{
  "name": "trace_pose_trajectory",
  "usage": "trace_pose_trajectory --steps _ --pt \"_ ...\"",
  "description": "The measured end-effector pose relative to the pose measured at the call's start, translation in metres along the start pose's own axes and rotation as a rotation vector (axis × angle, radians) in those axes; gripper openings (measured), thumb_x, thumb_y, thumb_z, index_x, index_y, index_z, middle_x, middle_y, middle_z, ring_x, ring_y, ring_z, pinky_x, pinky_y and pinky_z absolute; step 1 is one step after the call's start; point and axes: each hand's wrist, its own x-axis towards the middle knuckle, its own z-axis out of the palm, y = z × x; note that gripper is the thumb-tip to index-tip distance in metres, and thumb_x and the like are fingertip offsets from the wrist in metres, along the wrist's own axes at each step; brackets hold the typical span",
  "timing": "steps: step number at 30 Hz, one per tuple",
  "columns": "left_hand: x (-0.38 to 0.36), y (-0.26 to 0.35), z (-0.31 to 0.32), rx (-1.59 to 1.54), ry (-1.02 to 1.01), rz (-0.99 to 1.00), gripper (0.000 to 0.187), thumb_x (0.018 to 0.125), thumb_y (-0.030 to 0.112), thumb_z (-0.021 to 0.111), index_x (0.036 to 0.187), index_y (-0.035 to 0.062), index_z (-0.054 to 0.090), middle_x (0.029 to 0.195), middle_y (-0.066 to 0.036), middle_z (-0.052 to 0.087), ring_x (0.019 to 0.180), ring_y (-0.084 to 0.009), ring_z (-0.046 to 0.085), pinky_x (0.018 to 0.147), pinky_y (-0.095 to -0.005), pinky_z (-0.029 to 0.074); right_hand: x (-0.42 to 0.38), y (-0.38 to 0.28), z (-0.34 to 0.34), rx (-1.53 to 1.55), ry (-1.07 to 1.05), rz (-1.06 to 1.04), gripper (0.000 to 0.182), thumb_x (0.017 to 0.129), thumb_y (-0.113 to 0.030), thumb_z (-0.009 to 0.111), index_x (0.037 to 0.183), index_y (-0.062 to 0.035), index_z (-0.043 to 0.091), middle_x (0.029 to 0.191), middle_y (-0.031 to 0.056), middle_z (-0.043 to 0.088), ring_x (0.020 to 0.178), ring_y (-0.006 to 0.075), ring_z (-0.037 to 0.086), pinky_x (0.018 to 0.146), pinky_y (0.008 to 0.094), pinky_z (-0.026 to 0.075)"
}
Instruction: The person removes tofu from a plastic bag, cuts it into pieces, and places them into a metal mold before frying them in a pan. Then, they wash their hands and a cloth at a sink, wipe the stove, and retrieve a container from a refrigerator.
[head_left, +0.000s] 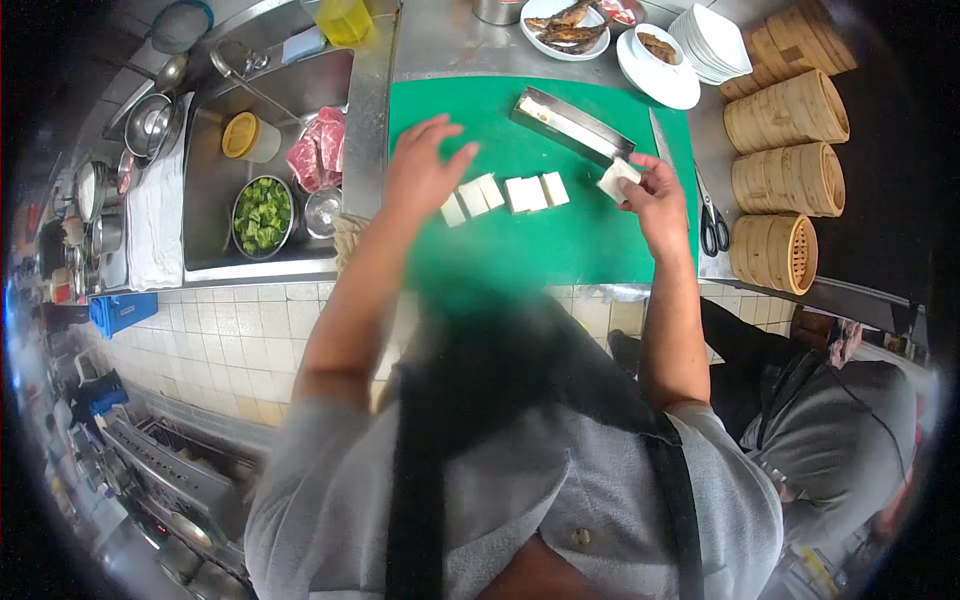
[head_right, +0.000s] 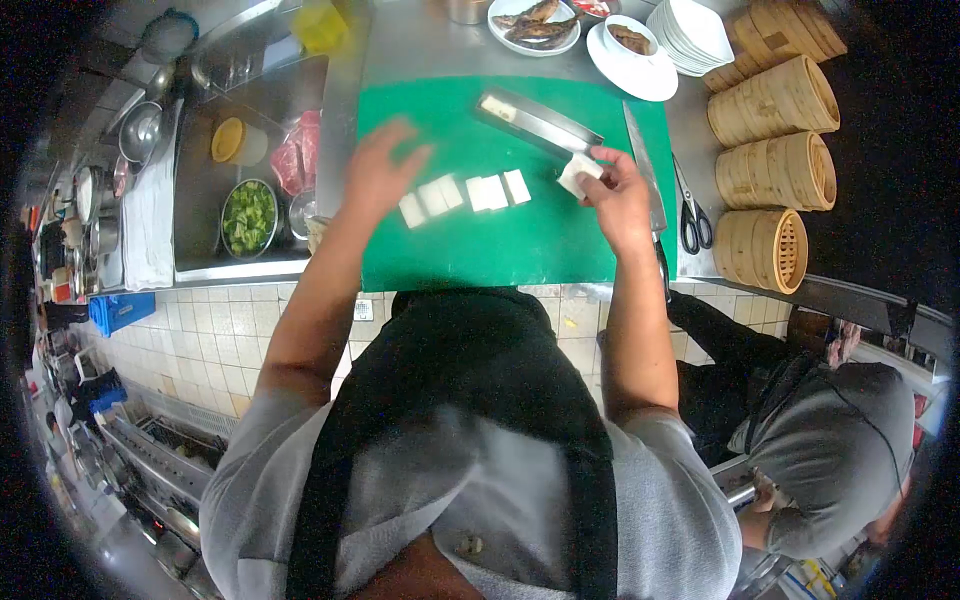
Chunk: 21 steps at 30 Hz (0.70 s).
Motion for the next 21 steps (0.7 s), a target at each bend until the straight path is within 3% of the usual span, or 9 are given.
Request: trace_pose_trajectory --steps 4,6,10,12,13,16,18,21 --pt "0.066 0.046 0.043 0.139 -0.051 0.043 0.045 0.082 0.046 0.069 0.109 0.01 0.069 0.132 -0.013 0.058 0.125 -0.0353 0.049 0.104 -0.0452 0.04 -0.013 -0.014 -0.001 0.143 0.09 -0.037 0.034 0.085 -0.001 0.065 0.118 0.0013 0.055 0.095 0.0081 0.065 0.08 0.0128 0.062 0.066 0.0273 0.055" --pt "0.088 0.062 0.06 0.41 -0.24 -0.002 0.052 0.082 0.052 0.065 0.112 0.01 0.069 0.134 -0.013 0.056 0.127 -0.0357 0.046 0.104 -0.0487 0.039 -0.019 -0.012 -0.006 0.177 0.099 -0.038 0.034 0.086 0.0 0.064 0.119 0.0016 0.054 0.098 0.0088 0.065 0.082 0.0133 0.063 0.069 0.0279 0.056" --pt "0.105 0.094 0.063 0.563 -0.444 -0.139 0.056 0.083 0.053 0.063 0.118 0.0088 0.067 0.136 -0.013 0.054 0.13 -0.0347 0.043 0.104 -0.0514 0.038 -0.032 -0.002 -0.02 0.217 0.102 -0.029 0.035 0.087 -0.002 0.062 0.121 0.0014 0.052 0.102 0.0087 0.066 0.087 0.0139 0.063 0.071 0.0286 0.055" --pt "0.106 0.089 0.074 0.6 -0.286 -0.064 0.052 0.079 0.053 0.068 0.1 0.0048 0.07 0.109 -0.016 0.067 0.104 -0.0332 0.062 0.087 -0.0448 0.051 -0.033 0.001 -0.026 0.216 0.098 -0.014 0.035 0.088 -0.004 0.062 0.121 0.0005 0.051 0.104 0.0082 0.065 0.09 0.0142 0.063 0.073 0.0291 0.054" --pt "0.107 0.087 0.077 0.603 -0.291 -0.057 0.052 0.079 0.053 0.068 0.1 0.0048 0.07 0.109 -0.016 0.067 0.104 -0.0332 0.062 0.087 -0.0448 0.051 -0.033 0.002 -0.027 0.221 0.103 -0.014 0.036 0.088 -0.003 0.061 0.122 0.0008 0.051 0.105 0.0085 0.065 0.09 0.0145 0.063 0.074 0.0293 0.054" --pt "0.113 0.085 0.081 0.498 -0.37 -0.157 0.045 0.077 0.045 0.072 0.097 0.0043 0.069 0.103 -0.015 0.069 0.098 -0.0338 0.065 0.083 -0.0442 0.053 -0.028 0.004 -0.026 0.253 0.13 -0.029 0.036 0.087 -0.001 0.062 0.121 0.0019 0.051 0.103 0.0091 0.065 0.087 0.0136 0.062 0.072 0.0286 0.055" --pt "0.118 0.085 0.082 0.408 -0.469 -0.229 0.035 0.085 0.025 0.063 0.113 0.0035 0.064 0.114 -0.019 0.067 0.108 -0.0343 0.064 0.093 -0.0433 0.051 -0.019 0.005 -0.021 0.277 0.149 -0.043 0.036 0.086 0.002 0.063 0.12 0.0027 0.052 0.101 0.0094 0.065 0.084 0.0124 0.061 0.069 0.0277 0.055" --pt "0.122 0.083 0.086 0.373 -0.461 -0.227 0.034 0.085 0.015 0.058 0.116 0.0013 0.06 0.113 -0.023 0.066 0.107 -0.0362 0.064 0.091 -0.043 0.052 0.0 0.014 -0.012 0.264 0.099 -0.119 0.037 0.085 0.001 0.065 0.12 0.0017 0.053 0.101 0.0094 0.065 0.084 0.0132 0.061 0.073 0.0277 0.054"
